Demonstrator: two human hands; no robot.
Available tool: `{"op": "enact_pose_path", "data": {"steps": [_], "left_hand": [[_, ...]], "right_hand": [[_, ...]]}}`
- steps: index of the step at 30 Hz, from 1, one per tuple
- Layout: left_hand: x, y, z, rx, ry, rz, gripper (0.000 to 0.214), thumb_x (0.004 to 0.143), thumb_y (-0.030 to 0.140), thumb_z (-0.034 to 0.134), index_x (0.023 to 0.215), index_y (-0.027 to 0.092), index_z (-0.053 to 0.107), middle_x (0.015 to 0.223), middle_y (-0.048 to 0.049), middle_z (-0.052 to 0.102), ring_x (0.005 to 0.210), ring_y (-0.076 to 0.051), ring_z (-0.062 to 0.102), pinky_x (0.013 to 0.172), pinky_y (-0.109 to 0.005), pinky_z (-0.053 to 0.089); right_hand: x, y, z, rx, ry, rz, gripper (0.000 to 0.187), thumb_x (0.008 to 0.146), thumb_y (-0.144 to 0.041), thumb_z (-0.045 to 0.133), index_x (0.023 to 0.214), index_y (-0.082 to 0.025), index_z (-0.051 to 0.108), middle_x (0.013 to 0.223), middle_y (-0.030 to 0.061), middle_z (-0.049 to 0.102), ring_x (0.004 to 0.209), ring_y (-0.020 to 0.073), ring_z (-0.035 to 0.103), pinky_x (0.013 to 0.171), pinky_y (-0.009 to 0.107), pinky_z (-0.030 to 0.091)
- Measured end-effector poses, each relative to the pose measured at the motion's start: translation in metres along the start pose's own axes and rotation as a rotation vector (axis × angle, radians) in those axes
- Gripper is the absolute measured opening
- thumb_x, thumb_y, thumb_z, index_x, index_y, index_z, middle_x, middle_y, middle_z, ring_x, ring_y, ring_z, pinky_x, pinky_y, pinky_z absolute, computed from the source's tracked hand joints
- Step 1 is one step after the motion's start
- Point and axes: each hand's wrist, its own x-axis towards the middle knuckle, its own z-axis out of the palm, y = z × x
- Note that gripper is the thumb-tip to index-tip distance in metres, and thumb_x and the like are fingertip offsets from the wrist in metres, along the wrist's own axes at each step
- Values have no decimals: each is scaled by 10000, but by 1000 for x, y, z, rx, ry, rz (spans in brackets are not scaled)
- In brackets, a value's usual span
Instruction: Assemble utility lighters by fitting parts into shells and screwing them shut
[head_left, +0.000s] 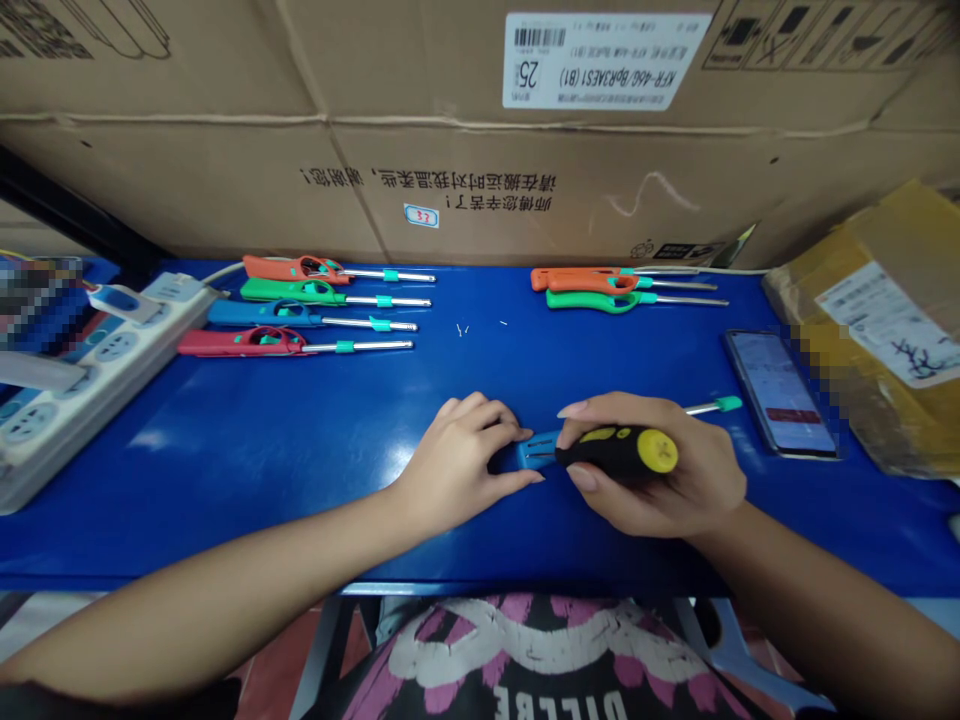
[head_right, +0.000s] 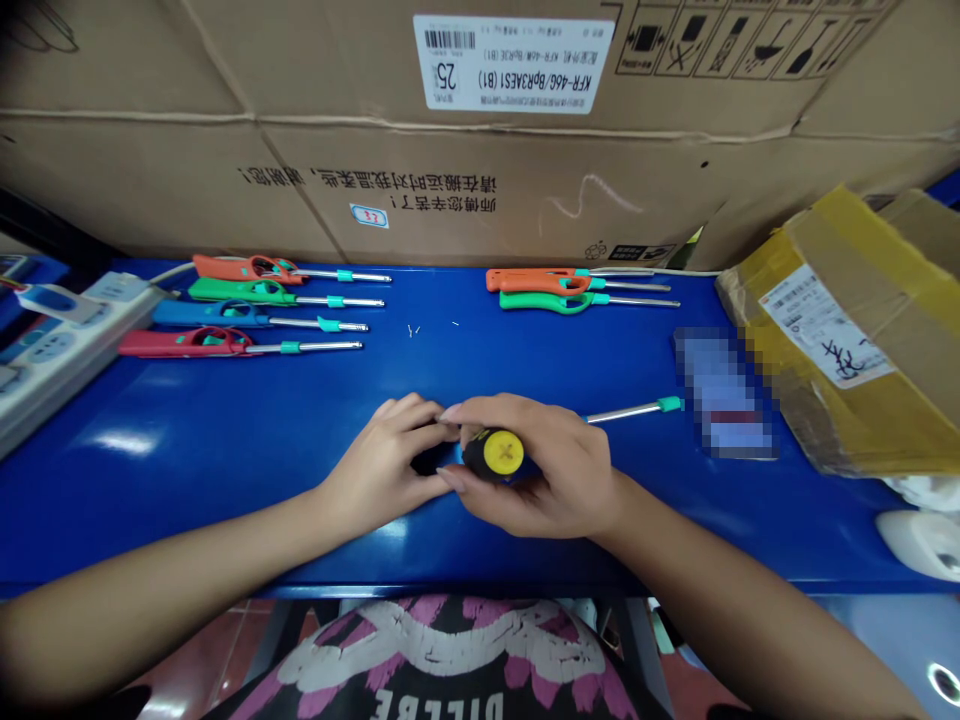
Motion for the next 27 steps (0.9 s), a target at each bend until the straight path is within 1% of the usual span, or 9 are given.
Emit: {"op": "enact_pose_path", "data": {"steps": [3, 10, 15, 20, 24, 27], "left_hand": [[0, 0, 0, 3, 0, -2, 338, 889, 500, 697, 1060, 208, 702, 1015, -53, 688, 923, -234, 562, 763, -362, 366], [1, 0, -2, -20, -8, 1, 319, 884, 471, 711, 1039, 192, 696, 1034, -53, 690, 924, -235, 559, 756, -360, 359], [0, 0, -1, -16, -1, -2, 314, 879, 455, 724, 1053, 196, 695, 1032, -44, 686, 928, -229, 556, 758, -360, 363], [1, 1, -1, -3, -10, -13, 298, 902, 452, 693, 1069, 205, 700, 1026, -49, 689, 930, -232, 563, 756, -361, 369], [1, 1, 0, -4, -9, -15, 252, 913, 398, 680, 1076, 207, 698, 1038, -48, 693, 943, -232, 569, 760, -362, 375], [1, 2, -1, -7, -10, -21, 235, 909, 374, 682, 1075, 209, 700, 1040, -47, 696, 949, -233, 572, 758, -363, 379]], "right_hand": [[0, 0, 1, -2, -4, 4, 285, 844, -187, 700, 1114, -211, 613, 806, 16, 761, 666, 121, 735, 680, 180, 619], [2, -2, -1, 11, -31, -16, 252, 841, -188, 700, 1081, -191, 622, 806, 28, 767, 682, 126, 745, 663, 176, 618], [1, -2, 0, 21, -21, -9, 259, 850, -188, 692, 1099, -197, 621, 809, 25, 764, 692, 129, 745, 677, 186, 623], [-1, -1, 1, -10, 1, -2, 268, 848, -188, 698, 1100, -207, 608, 806, 24, 764, 697, 137, 746, 679, 196, 623], [-1, -1, 1, -11, 17, 17, 268, 835, -166, 696, 1085, -204, 608, 868, 43, 779, 695, 134, 750, 707, 192, 622], [-1, 0, 1, -18, 15, 30, 266, 829, -173, 703, 1077, -209, 613, 874, 40, 780, 698, 141, 753, 707, 200, 624]]}}
